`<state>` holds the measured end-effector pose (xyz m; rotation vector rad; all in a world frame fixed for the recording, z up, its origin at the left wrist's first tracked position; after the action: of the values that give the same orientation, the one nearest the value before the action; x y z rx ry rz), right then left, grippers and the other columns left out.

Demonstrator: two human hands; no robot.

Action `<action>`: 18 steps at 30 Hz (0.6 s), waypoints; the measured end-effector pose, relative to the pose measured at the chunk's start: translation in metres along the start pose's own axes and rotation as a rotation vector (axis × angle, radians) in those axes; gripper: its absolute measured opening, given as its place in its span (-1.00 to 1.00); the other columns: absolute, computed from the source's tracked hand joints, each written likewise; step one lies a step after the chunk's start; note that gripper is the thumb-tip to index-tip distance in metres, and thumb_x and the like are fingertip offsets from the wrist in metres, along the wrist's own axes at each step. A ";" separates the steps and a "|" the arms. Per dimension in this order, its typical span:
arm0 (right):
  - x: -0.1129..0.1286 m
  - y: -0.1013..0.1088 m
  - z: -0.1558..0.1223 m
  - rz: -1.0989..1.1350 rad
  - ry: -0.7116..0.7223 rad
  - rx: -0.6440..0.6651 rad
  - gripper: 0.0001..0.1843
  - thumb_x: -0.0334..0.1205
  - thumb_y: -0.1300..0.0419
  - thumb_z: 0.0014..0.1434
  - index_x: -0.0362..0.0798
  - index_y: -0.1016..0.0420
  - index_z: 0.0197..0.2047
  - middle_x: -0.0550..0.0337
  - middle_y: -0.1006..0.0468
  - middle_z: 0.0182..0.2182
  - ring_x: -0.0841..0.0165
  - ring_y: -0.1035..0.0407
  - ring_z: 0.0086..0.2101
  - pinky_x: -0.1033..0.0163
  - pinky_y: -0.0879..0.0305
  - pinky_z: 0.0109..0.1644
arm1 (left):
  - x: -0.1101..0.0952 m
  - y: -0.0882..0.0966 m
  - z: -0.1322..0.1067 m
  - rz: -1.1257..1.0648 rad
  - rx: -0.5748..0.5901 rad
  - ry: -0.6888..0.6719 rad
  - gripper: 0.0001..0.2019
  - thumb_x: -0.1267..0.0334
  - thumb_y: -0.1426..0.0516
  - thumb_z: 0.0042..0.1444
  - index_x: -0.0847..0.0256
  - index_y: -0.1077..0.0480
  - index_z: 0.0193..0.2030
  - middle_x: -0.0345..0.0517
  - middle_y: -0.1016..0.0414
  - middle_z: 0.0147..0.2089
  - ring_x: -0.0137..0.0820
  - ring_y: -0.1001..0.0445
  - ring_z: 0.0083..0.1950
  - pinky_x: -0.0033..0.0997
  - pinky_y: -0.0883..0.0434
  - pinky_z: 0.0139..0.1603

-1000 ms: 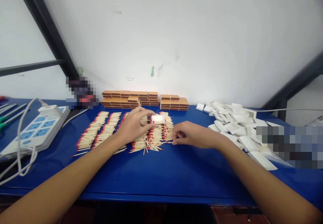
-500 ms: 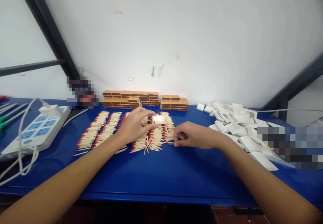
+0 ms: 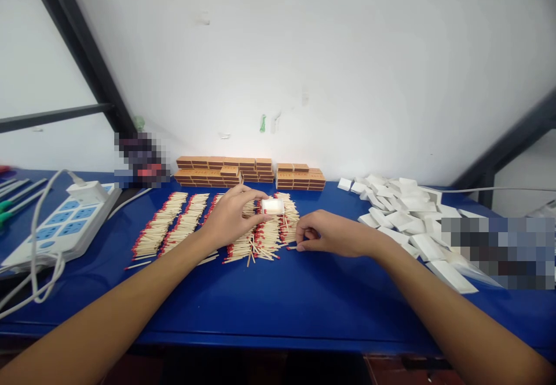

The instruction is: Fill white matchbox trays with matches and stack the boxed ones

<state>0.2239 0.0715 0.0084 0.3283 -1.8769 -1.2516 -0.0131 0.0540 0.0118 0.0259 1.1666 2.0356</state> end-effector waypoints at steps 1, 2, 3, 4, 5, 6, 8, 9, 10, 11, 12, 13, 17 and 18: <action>-0.001 0.000 0.000 0.001 0.001 0.001 -0.83 -0.11 -0.28 0.24 -0.03 -0.58 -0.29 0.29 -0.41 -0.49 0.44 -0.22 -0.49 0.27 -0.05 -0.41 | 0.000 0.000 0.000 -0.002 0.000 0.001 -0.65 0.11 -0.35 0.18 0.06 -0.49 0.08 -0.08 -0.53 0.00 -0.24 -0.49 0.05 -0.15 -0.44 0.11; -0.002 0.000 -0.001 0.004 0.004 -0.002 -0.83 -0.11 -0.27 0.24 -0.03 -0.59 -0.29 0.29 -0.41 -0.49 0.43 -0.22 -0.49 0.27 -0.05 -0.41 | 0.001 0.000 0.000 -0.004 0.000 0.002 -0.65 0.12 -0.35 0.18 0.06 -0.49 0.08 -0.08 -0.53 0.01 -0.24 -0.49 0.05 -0.15 -0.43 0.11; -0.002 0.001 -0.001 0.009 0.008 -0.007 -0.82 -0.10 -0.27 0.24 -0.02 -0.59 -0.30 0.29 -0.42 -0.49 0.43 -0.22 -0.49 0.27 -0.05 -0.41 | 0.001 0.000 0.000 -0.008 -0.001 0.004 -0.65 0.12 -0.35 0.18 0.06 -0.50 0.08 -0.08 -0.53 0.01 -0.24 -0.49 0.06 -0.15 -0.43 0.12; -0.002 0.003 -0.002 0.017 0.013 -0.016 -0.81 -0.10 -0.27 0.24 -0.02 -0.59 -0.30 0.28 -0.42 -0.49 0.43 -0.22 -0.49 0.27 -0.06 -0.41 | 0.001 0.000 0.000 -0.012 -0.001 0.005 -0.65 0.12 -0.34 0.18 0.06 -0.50 0.08 -0.08 -0.52 0.01 -0.24 -0.49 0.06 -0.15 -0.43 0.11; -0.002 0.005 -0.003 0.028 0.021 -0.033 -0.80 -0.09 -0.27 0.25 -0.02 -0.58 -0.30 0.28 -0.42 -0.49 0.43 -0.21 -0.48 0.27 -0.06 -0.41 | 0.001 -0.001 0.000 -0.017 -0.002 0.005 -0.65 0.12 -0.34 0.18 0.06 -0.50 0.08 -0.08 -0.52 0.00 -0.24 -0.49 0.05 -0.16 -0.43 0.11; 0.000 0.008 -0.004 0.041 0.033 -0.062 -0.79 -0.07 -0.26 0.25 -0.03 -0.58 -0.30 0.27 -0.43 -0.48 0.42 -0.22 -0.48 0.27 -0.07 -0.40 | 0.000 -0.001 0.000 -0.022 -0.001 0.005 -0.65 0.11 -0.34 0.18 0.06 -0.50 0.09 -0.08 -0.52 0.00 -0.24 -0.49 0.05 -0.16 -0.43 0.10; 0.005 0.014 -0.004 0.063 0.061 -0.164 -0.78 -0.06 -0.24 0.28 -0.02 -0.57 -0.29 0.27 -0.42 -0.47 0.41 -0.22 -0.46 0.27 -0.09 -0.37 | -0.002 -0.002 0.000 -0.031 0.002 -0.001 -0.64 0.10 -0.35 0.17 0.06 -0.51 0.09 -0.07 -0.52 -0.01 -0.23 -0.50 0.03 -0.15 -0.43 0.10; 0.008 0.016 -0.004 0.069 0.074 -0.233 -0.78 -0.06 -0.23 0.29 -0.02 -0.57 -0.28 0.27 -0.42 -0.47 0.41 -0.23 -0.45 0.28 -0.10 -0.36 | -0.004 -0.003 -0.001 -0.032 0.004 -0.006 -0.63 0.10 -0.35 0.17 0.06 -0.51 0.09 -0.07 -0.52 -0.01 -0.22 -0.50 0.02 -0.15 -0.43 0.09; 0.010 0.018 -0.004 0.066 0.084 -0.308 -0.78 -0.07 -0.23 0.30 -0.02 -0.57 -0.28 0.27 -0.41 -0.46 0.41 -0.23 -0.44 0.28 -0.10 -0.36 | -0.006 -0.003 -0.001 -0.032 0.008 -0.013 -0.62 0.10 -0.36 0.15 0.07 -0.52 0.09 -0.06 -0.52 -0.02 -0.22 -0.50 0.02 -0.15 -0.43 0.10; 0.013 0.019 -0.003 0.053 0.088 -0.379 -0.79 -0.08 -0.22 0.31 -0.01 -0.56 -0.27 0.27 -0.41 -0.46 0.40 -0.23 -0.44 0.28 -0.10 -0.36 | -0.009 -0.003 -0.002 -0.030 0.012 -0.022 -0.62 0.10 -0.36 0.15 0.09 -0.52 0.09 -0.05 -0.52 -0.03 -0.22 -0.50 0.02 -0.16 -0.43 0.09; 0.014 0.018 -0.001 0.029 0.090 -0.436 -0.80 -0.09 -0.22 0.32 -0.01 -0.55 -0.27 0.27 -0.40 -0.46 0.40 -0.23 -0.44 0.27 -0.10 -0.35 | -0.011 -0.004 -0.003 -0.025 0.016 -0.028 -0.62 0.12 -0.36 0.15 0.12 -0.51 0.09 -0.04 -0.52 -0.04 -0.21 -0.50 0.02 -0.17 -0.43 0.08; 0.015 0.016 0.001 -0.002 0.090 -0.476 -0.81 -0.11 -0.21 0.32 -0.02 -0.54 -0.27 0.26 -0.40 -0.46 0.40 -0.24 -0.44 0.27 -0.11 -0.35 | -0.014 -0.004 -0.004 -0.022 0.024 -0.038 -0.61 0.13 -0.37 0.14 0.13 -0.51 0.08 -0.04 -0.53 -0.05 -0.22 -0.50 0.01 -0.19 -0.44 0.07; 0.012 0.004 0.010 -0.134 0.101 -0.527 -0.85 -0.17 -0.18 0.36 -0.02 -0.51 -0.24 0.23 -0.42 -0.41 0.37 -0.27 -0.41 0.27 -0.13 -0.32 | -0.016 -0.007 -0.007 -0.006 0.042 -0.056 -0.58 0.08 -0.38 0.12 0.13 -0.50 0.09 -0.04 -0.54 0.00 -0.24 -0.50 0.07 -0.24 -0.44 0.12; 0.011 0.002 0.011 -0.155 0.105 -0.533 -0.85 -0.18 -0.17 0.36 -0.01 -0.50 -0.23 0.22 -0.42 -0.40 0.37 -0.28 -0.41 0.27 -0.13 -0.32 | -0.016 -0.007 -0.007 -0.003 0.042 -0.052 -0.57 0.07 -0.38 0.12 0.13 -0.50 0.09 -0.04 -0.53 0.02 -0.24 -0.50 0.07 -0.24 -0.44 0.12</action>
<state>0.2094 0.0732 0.0141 0.2456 -1.3824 -1.7437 -0.0005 0.0411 0.0078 0.0966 1.1760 1.9959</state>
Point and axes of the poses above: each hand's wrist, its own z-axis towards the middle knuckle, its own y-axis out of the back of the hand, x = y × z, the point moved 3 cm from there along z, towards the middle knuckle
